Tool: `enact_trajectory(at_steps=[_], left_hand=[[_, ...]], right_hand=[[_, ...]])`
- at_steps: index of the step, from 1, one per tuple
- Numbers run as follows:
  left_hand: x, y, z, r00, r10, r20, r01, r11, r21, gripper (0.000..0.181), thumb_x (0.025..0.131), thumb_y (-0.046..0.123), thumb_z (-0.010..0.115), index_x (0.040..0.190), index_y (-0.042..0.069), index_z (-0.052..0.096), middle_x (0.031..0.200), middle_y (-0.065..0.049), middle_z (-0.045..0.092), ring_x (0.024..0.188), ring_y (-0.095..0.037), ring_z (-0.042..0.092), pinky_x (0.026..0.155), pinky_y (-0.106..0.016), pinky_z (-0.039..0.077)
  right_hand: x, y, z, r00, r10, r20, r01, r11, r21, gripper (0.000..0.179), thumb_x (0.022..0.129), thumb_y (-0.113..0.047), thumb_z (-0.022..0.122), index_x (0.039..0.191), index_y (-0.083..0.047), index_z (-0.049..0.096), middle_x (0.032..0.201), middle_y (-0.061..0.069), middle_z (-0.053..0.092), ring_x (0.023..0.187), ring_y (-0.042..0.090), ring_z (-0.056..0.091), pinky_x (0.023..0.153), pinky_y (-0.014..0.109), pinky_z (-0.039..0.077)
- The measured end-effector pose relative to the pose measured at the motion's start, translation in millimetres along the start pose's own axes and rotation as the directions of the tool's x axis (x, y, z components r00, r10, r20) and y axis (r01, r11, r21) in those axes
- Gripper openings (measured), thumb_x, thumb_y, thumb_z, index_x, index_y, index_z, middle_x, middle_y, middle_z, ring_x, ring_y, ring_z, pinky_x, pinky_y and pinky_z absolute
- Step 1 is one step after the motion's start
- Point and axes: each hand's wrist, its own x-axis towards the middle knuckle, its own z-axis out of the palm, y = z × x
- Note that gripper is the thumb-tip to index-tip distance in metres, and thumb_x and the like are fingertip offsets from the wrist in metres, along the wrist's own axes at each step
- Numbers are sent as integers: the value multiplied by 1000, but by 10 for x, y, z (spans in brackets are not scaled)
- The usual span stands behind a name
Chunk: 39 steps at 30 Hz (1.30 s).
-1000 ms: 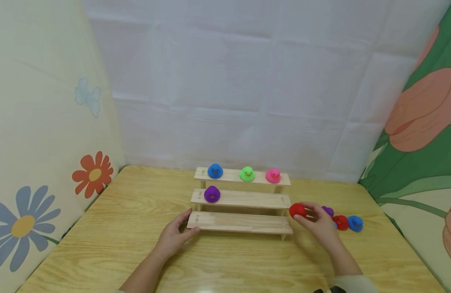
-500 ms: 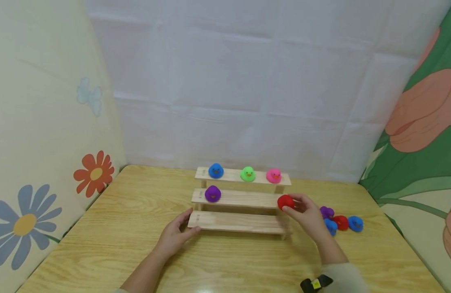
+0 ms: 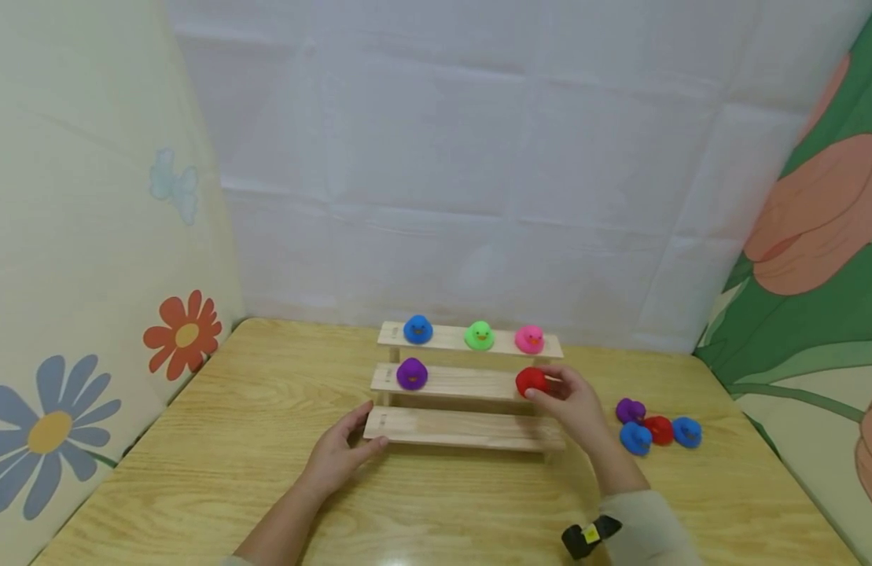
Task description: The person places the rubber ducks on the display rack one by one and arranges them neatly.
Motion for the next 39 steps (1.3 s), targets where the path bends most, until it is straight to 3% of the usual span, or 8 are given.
enact_trajectory(at_steps=[26, 39], left_hand=[[24, -45, 12, 1000, 4, -5, -4, 1000, -10, 75, 87, 24, 75, 147, -2, 38, 146, -23, 48, 139, -39, 42, 120, -51, 26], [20, -37, 13, 1000, 3, -1, -3, 1000, -21, 75, 88, 24, 74, 148, -2, 37, 146, -23, 48, 139, -39, 42, 120, -52, 26]], right_hand=[[196, -48, 384, 998, -29, 50, 31, 999, -42, 42, 83, -15, 78, 122, -6, 63, 119, 14, 66, 109, 24, 62, 95, 33, 53], [222, -111, 559, 997, -23, 79, 28, 998, -54, 40, 82, -13, 78, 119, -4, 65, 115, 14, 68, 106, 24, 63, 95, 39, 54]])
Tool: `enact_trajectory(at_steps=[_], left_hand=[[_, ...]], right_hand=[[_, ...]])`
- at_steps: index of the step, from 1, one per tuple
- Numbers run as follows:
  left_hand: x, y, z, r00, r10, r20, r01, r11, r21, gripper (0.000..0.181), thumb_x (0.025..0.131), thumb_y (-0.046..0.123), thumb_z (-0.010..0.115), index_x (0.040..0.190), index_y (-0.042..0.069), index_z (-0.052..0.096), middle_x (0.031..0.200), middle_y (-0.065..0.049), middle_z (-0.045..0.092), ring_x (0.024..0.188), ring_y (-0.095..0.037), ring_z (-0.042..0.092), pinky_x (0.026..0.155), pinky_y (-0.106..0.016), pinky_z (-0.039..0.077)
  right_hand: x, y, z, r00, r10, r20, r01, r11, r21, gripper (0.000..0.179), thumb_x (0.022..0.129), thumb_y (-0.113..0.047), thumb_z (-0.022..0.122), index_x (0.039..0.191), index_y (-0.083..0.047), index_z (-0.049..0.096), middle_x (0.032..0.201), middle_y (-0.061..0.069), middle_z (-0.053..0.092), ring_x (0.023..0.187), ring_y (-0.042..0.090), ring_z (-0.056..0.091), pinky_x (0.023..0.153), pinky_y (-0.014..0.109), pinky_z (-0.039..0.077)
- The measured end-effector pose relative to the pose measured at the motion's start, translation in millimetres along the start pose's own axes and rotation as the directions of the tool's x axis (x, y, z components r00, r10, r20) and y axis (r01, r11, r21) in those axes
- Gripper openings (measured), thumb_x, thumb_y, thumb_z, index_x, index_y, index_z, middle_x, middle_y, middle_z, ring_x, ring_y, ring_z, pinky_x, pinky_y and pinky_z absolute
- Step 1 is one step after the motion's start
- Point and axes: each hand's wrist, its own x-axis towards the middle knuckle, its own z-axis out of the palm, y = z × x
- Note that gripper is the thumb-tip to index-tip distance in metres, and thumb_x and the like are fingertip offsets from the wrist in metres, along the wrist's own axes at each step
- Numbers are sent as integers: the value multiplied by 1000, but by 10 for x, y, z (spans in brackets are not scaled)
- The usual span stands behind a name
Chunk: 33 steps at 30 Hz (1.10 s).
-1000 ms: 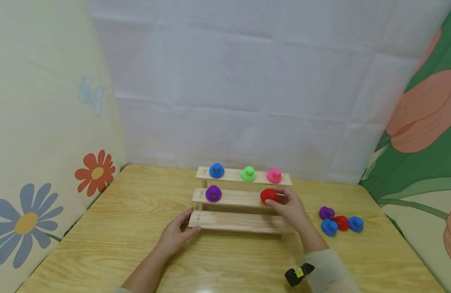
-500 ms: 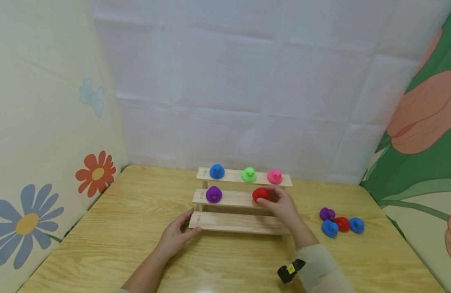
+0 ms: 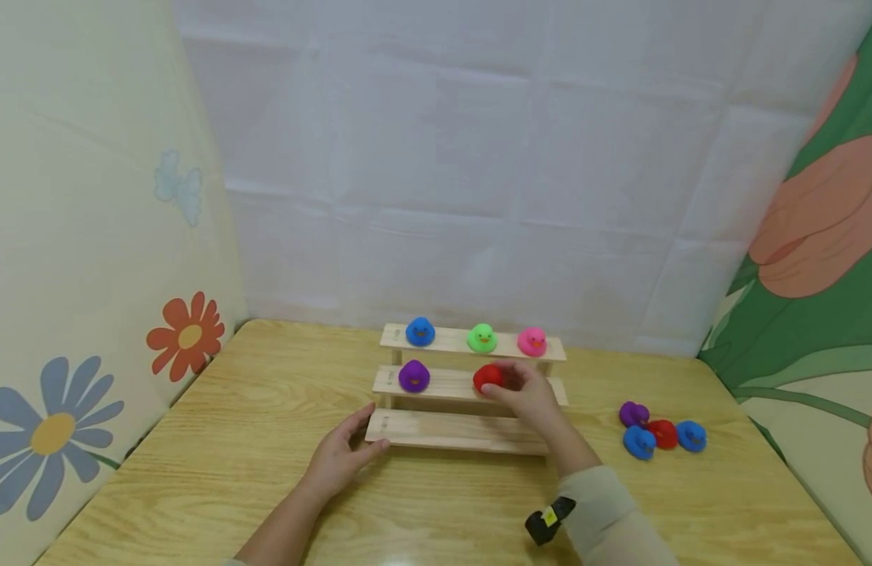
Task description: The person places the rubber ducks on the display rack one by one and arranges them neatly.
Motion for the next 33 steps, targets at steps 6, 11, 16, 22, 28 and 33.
enact_trajectory(at_steps=[6, 11, 16, 22, 28, 33], left_hand=[[-9, 5, -1, 1000, -1, 2, 1, 1000, 0, 75, 88, 24, 74, 148, -3, 37, 146, -24, 48, 139, -40, 42, 120, -53, 26], [-11, 6, 2, 1000, -4, 1, 4, 1000, 0, 76, 88, 24, 74, 148, -3, 37, 146, -24, 48, 139, -40, 41, 120, -53, 26], [-7, 2, 5, 1000, -1, 2, 1, 1000, 3, 76, 88, 24, 74, 148, -3, 36, 146, -24, 48, 139, -40, 41, 120, -52, 26], [-5, 3, -1, 1000, -3, 3, 3, 1000, 8, 75, 88, 24, 74, 148, -2, 37, 147, -23, 46, 140, -40, 40, 120, -52, 25], [6, 1, -3, 1000, -8, 7, 7, 1000, 11, 76, 88, 25, 74, 148, -1, 36, 148, -22, 46, 141, -39, 39, 120, -52, 25], [10, 4, -4, 1000, -6, 7, 6, 1000, 9, 76, 88, 25, 74, 148, -2, 36, 148, -22, 46, 141, -38, 39, 120, -51, 26]], right_hand=[[6, -27, 65, 1000, 0, 7, 1, 1000, -29, 40, 81, -14, 80, 118, -6, 67, 111, 13, 69, 100, 22, 62, 89, 33, 54], [15, -36, 112, 1000, 10, 16, -10, 999, -38, 42, 82, -17, 80, 120, -9, 66, 112, 11, 69, 100, 22, 61, 89, 35, 54], [3, -57, 140, 999, 37, 17, -36, 998, -53, 43, 83, -20, 79, 123, -11, 65, 116, 11, 68, 105, 24, 61, 94, 41, 54], [0, -80, 162, 999, 53, 12, -52, 997, -60, 45, 83, -21, 79, 125, -11, 64, 119, 10, 67, 108, 25, 61, 96, 42, 53], [15, -74, 168, 999, 53, 9, -52, 997, -63, 45, 83, -21, 80, 124, -11, 65, 118, 10, 67, 107, 24, 61, 96, 42, 53], [17, -73, 173, 999, 48, 9, -48, 997, -64, 43, 82, -21, 80, 122, -11, 65, 118, 9, 68, 108, 24, 61, 97, 42, 53]])
